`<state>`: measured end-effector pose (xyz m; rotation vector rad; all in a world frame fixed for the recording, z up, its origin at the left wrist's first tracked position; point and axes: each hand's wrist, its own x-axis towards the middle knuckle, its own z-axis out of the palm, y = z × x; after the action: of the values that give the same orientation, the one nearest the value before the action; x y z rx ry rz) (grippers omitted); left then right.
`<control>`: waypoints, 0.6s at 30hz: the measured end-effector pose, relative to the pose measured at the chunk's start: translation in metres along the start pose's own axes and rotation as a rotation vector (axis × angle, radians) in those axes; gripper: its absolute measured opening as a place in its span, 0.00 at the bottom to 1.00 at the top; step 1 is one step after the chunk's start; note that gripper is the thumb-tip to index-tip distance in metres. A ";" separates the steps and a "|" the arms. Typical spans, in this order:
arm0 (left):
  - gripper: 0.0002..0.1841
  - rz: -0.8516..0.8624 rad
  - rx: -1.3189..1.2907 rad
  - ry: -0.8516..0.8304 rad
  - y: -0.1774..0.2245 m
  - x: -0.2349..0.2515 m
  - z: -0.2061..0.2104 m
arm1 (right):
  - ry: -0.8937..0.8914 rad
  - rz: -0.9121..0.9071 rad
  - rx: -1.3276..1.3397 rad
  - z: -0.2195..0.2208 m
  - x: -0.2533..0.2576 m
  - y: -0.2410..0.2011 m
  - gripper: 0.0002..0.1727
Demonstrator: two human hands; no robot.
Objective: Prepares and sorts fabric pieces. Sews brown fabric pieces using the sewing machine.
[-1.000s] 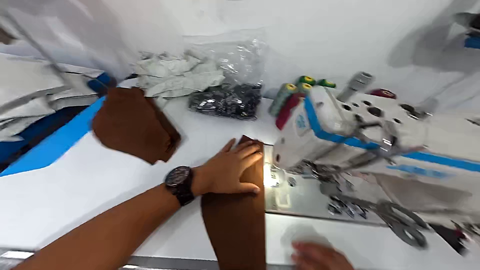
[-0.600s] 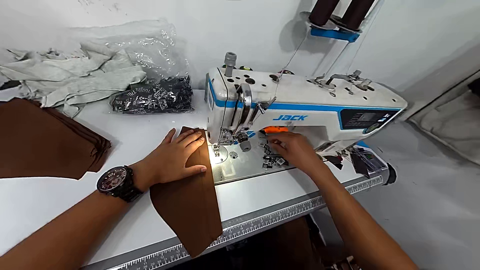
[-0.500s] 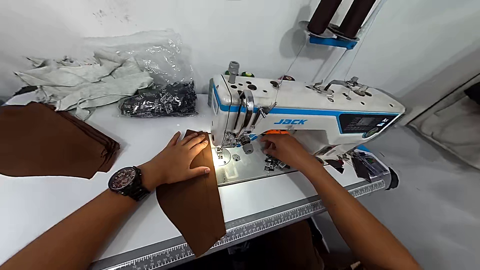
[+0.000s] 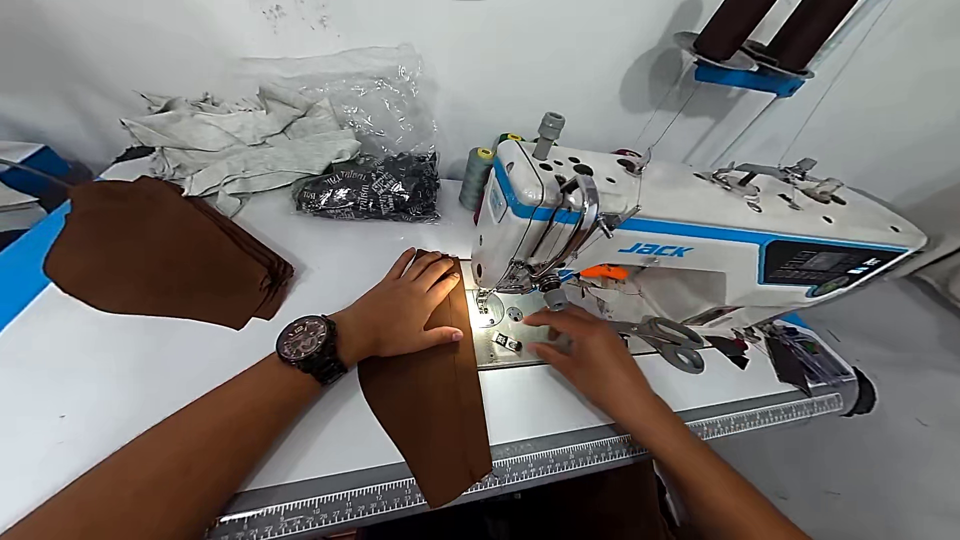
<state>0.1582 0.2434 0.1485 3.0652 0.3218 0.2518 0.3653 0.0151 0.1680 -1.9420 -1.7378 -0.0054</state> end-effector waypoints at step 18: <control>0.34 -0.029 -0.081 0.172 0.027 -0.017 0.007 | -0.131 -0.674 -0.043 0.034 0.043 0.035 0.15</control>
<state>0.1485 0.2135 0.1404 2.9626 0.3535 0.5154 0.3938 0.0670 0.1407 -1.3192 -2.4142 -0.1590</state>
